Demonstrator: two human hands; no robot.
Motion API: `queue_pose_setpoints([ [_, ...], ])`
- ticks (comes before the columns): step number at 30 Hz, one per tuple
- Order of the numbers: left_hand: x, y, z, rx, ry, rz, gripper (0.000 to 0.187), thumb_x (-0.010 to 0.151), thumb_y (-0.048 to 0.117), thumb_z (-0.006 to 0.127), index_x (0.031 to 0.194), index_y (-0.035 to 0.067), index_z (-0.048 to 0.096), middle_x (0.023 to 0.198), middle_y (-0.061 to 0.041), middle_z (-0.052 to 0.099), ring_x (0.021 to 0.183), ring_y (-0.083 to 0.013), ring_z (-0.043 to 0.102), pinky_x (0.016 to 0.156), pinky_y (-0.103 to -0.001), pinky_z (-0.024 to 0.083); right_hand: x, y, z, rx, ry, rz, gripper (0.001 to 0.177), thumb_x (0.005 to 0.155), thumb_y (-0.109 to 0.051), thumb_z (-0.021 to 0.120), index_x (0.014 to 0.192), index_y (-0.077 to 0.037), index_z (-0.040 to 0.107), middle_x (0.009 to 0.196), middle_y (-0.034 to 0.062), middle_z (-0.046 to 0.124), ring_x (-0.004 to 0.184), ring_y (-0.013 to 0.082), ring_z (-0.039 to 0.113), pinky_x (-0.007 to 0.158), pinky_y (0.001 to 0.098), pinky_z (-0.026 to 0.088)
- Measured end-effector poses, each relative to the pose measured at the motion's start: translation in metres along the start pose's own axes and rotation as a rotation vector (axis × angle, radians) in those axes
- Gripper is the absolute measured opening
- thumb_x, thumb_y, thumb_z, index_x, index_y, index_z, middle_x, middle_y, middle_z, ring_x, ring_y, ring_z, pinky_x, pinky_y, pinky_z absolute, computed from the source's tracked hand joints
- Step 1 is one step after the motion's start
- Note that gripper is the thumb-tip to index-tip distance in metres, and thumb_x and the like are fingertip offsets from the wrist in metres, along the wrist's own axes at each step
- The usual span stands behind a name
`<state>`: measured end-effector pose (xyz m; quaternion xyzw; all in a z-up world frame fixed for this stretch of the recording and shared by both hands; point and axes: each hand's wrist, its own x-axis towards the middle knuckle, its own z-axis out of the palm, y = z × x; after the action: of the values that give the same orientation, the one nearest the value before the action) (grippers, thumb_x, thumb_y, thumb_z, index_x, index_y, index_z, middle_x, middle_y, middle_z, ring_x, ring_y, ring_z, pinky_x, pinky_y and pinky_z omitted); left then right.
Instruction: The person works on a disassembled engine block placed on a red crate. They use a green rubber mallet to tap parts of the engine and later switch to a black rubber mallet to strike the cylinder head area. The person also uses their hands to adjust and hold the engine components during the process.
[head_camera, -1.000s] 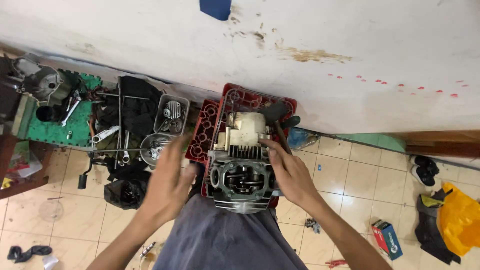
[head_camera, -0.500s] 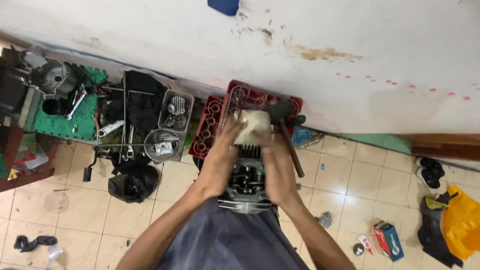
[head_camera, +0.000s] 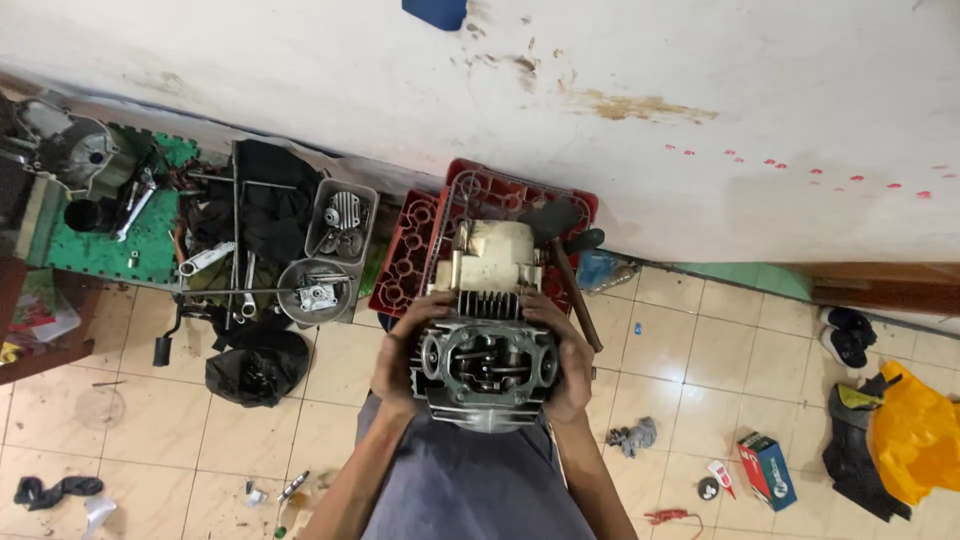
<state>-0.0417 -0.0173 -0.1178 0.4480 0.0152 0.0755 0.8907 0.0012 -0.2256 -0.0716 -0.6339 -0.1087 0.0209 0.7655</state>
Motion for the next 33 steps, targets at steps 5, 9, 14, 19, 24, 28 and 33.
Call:
queue_pose_setpoints([
  [5, -0.002, -0.001, -0.009, 0.202, -0.071, 0.073, 0.075, 0.1, 0.062, 0.048, 0.13, -0.004, 0.064, 0.143, -0.023, 0.062, 0.145, -0.0387, 0.05, 0.125, -0.049, 0.034, -0.005, 0.002, -0.002, -0.152, 0.036, -0.075, 0.063, 0.102, -0.049, 0.056, 0.12, 0.01, 0.068, 0.125, 0.0242, 0.07, 0.135, 0.041, 0.058, 0.123, 0.0521, 0.037],
  [9, -0.007, 0.001, -0.011, 0.244, -0.068, 0.044, 0.069, 0.094, 0.054, 0.065, 0.129, -0.006, 0.065, 0.132, -0.023, 0.068, 0.147, -0.0392, 0.05, 0.124, -0.048, 0.035, -0.011, 0.004, -0.003, -0.106, 0.115, -0.002, 0.051, 0.098, -0.038, 0.066, 0.11, 0.012, 0.071, 0.114, 0.0241, 0.074, 0.121, 0.0392, 0.064, 0.114, 0.0482, 0.044],
  [14, -0.009, 0.005, -0.01, 0.251, -0.061, 0.058, 0.067, 0.089, 0.05, 0.07, 0.127, -0.006, 0.067, 0.13, -0.021, 0.069, 0.143, -0.039, 0.052, 0.122, -0.048, 0.038, -0.009, -0.004, -0.001, -0.068, 0.114, 0.017, 0.049, 0.096, -0.036, 0.068, 0.108, 0.01, 0.072, 0.112, 0.0236, 0.073, 0.119, 0.0369, 0.064, 0.11, 0.0455, 0.045],
  [19, -0.001, 0.013, -0.003, 0.305, -0.046, 0.069, 0.061, 0.087, 0.044, 0.072, 0.123, -0.005, 0.07, 0.127, -0.02, 0.071, 0.141, -0.0384, 0.055, 0.122, -0.048, 0.039, -0.007, 0.003, -0.006, -0.057, 0.142, 0.033, 0.048, 0.096, -0.036, 0.07, 0.106, 0.011, 0.073, 0.111, 0.0249, 0.074, 0.121, 0.0375, 0.065, 0.114, 0.0465, 0.044],
  [24, 0.006, 0.023, 0.003, 0.106, 0.003, -0.009, 0.059, 0.086, 0.039, 0.074, 0.124, -0.005, 0.067, 0.133, -0.022, 0.066, 0.137, -0.0358, 0.055, 0.119, -0.045, 0.038, 0.003, -0.001, -0.001, -0.107, 0.175, 0.05, 0.051, 0.095, -0.04, 0.067, 0.109, 0.009, 0.074, 0.114, 0.0221, 0.073, 0.113, 0.0344, 0.065, 0.106, 0.0441, 0.044],
  [28, -0.013, 0.018, -0.004, 0.115, 0.011, -0.078, 0.057, 0.088, 0.04, 0.072, 0.123, -0.004, 0.065, 0.138, -0.021, 0.063, 0.135, -0.0334, 0.056, 0.117, -0.044, 0.04, -0.014, 0.002, -0.003, -0.12, 0.117, 0.054, 0.049, 0.099, -0.04, 0.065, 0.103, 0.008, 0.074, 0.112, 0.0212, 0.074, 0.115, 0.0348, 0.068, 0.112, 0.0455, 0.046],
  [33, -0.004, 0.012, -0.005, 0.245, -0.015, 0.003, 0.06, 0.099, 0.051, 0.058, 0.124, -0.003, 0.066, 0.137, -0.02, 0.064, 0.13, -0.0307, 0.061, 0.115, -0.043, 0.045, -0.004, 0.01, -0.014, -0.053, 0.06, 0.003, 0.049, 0.102, -0.038, 0.066, 0.109, 0.009, 0.072, 0.114, 0.021, 0.073, 0.12, 0.0339, 0.064, 0.11, 0.046, 0.045],
])
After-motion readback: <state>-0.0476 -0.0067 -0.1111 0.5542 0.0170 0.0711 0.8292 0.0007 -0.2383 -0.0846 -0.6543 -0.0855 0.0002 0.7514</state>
